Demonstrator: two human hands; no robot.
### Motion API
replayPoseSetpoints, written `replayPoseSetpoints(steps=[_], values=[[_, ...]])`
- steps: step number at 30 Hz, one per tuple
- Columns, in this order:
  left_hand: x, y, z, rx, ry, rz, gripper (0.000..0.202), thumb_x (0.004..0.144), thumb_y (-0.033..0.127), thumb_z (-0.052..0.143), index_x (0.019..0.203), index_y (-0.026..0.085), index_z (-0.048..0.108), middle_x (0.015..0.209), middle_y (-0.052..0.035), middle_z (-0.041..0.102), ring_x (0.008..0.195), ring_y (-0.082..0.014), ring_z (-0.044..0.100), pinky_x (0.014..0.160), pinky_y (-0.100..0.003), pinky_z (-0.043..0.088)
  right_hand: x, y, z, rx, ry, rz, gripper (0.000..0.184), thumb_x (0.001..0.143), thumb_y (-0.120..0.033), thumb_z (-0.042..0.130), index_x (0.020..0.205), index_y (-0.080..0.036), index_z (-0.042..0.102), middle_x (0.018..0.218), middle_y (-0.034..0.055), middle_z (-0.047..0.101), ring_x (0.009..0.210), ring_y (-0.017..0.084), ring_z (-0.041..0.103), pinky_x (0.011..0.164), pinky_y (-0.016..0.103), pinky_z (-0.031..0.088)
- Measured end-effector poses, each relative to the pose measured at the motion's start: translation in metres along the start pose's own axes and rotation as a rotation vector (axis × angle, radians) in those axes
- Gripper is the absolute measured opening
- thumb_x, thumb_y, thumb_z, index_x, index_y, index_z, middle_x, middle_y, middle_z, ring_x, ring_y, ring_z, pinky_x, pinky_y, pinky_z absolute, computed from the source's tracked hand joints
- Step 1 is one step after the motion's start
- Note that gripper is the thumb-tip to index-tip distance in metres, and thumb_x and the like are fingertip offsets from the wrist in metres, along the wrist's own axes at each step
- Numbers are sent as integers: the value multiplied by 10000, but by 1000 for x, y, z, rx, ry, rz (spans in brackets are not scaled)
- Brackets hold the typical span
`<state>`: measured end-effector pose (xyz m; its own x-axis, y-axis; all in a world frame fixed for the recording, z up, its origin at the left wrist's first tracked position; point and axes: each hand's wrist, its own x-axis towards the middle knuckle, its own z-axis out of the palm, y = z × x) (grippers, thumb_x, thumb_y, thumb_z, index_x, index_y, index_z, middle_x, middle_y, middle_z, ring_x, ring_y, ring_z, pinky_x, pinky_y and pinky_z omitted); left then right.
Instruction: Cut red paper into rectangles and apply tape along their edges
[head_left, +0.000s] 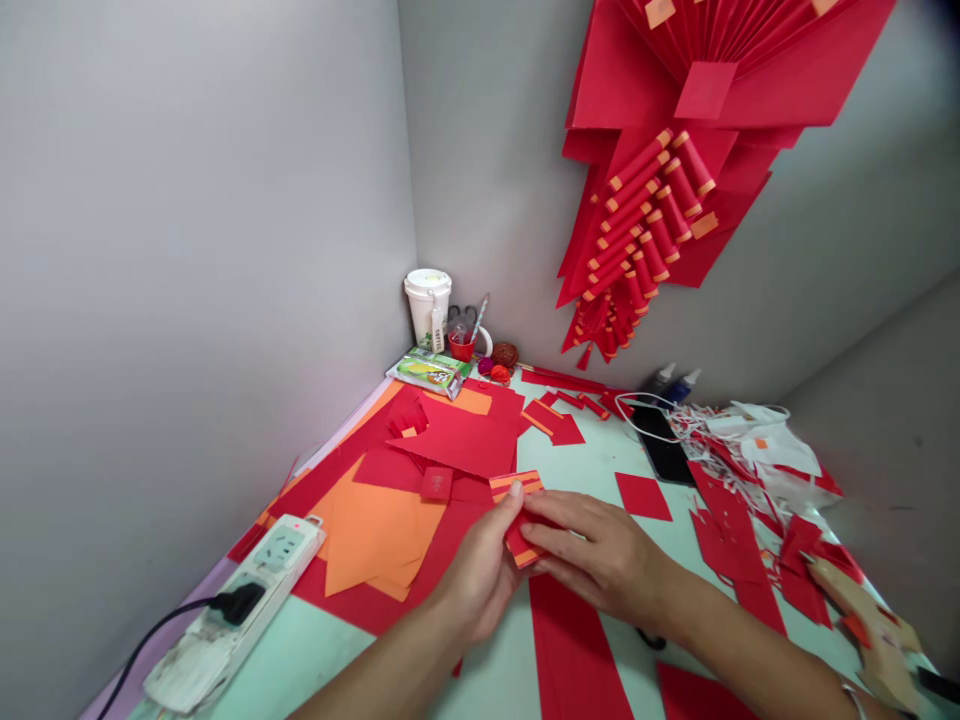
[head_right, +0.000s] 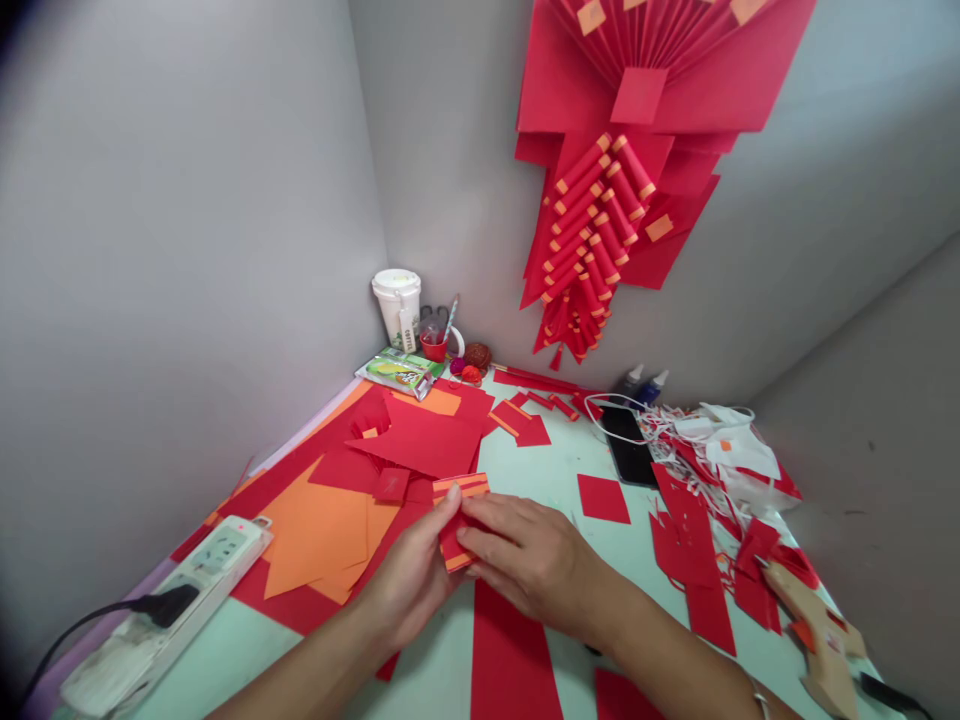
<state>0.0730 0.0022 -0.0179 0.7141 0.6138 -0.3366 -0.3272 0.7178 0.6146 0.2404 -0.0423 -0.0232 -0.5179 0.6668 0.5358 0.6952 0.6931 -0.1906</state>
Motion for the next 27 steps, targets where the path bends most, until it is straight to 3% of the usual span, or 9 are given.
replayPoseSetpoints(steps=[3, 5, 10, 12, 18, 23, 27], values=[[0, -2, 1, 17, 37, 34, 370, 898, 396, 588, 1139, 119, 630, 1052, -127, 698, 964, -234, 656, 716, -280, 487, 0, 2, 1, 71, -9, 95, 314, 891, -244, 613, 1200, -217, 566, 1294, 134, 591, 1197, 245, 556, 966, 416, 506], [0, -2, 2, 16, 55, 49, 327, 875, 351, 619, 1095, 111, 647, 1001, -123, 711, 939, -239, 662, 711, -285, 487, -1, 3, 1, 131, -8, 180, 385, 855, -303, 667, 1208, -218, 540, 1326, 142, 552, 1228, 260, 519, 998, 437, 473], [-3, 0, 4, 58, 78, 12, 281, 877, 302, 568, 993, 77, 690, 881, -139, 729, 833, -269, 686, 726, -348, 503, -1, 4, -7, 273, -135, 423, 849, 692, -457, 800, 1396, -252, 373, 1481, 140, 361, 1354, 298, 370, 1077, 465, 389], [-4, -1, 5, 87, 76, -4, 278, 889, 285, 546, 974, 68, 699, 845, -140, 733, 800, -258, 686, 727, -343, 502, 0, 5, -11, 331, -194, 495, 952, 678, -471, 809, 1453, -264, 296, 1484, 126, 354, 1360, 287, 362, 1093, 452, 372], [-4, 1, 5, 32, 12, 11, 260, 909, 249, 536, 997, 69, 701, 866, -142, 734, 822, -235, 685, 746, -310, 487, 1, 3, -11, 379, -183, 503, 810, 734, -405, 783, 1413, -287, 358, 1365, 78, 482, 1255, 240, 465, 1061, 395, 400], [-1, 8, -1, -210, -161, -107, 466, 966, 461, 416, 1188, 110, 628, 1002, -165, 711, 936, -266, 676, 749, -322, 483, -3, 2, -5, 387, -88, 549, 803, 736, -290, 773, 1415, -295, 345, 1364, 79, 467, 1228, 236, 476, 1010, 371, 440], [0, 8, 0, -259, -158, -135, 530, 985, 479, 353, 1158, 64, 634, 1033, -193, 695, 958, -258, 667, 792, -320, 480, -4, 2, -2, 411, -33, 582, 764, 754, -279, 739, 1412, -282, 351, 1368, 95, 469, 1235, 253, 473, 1018, 405, 429]])
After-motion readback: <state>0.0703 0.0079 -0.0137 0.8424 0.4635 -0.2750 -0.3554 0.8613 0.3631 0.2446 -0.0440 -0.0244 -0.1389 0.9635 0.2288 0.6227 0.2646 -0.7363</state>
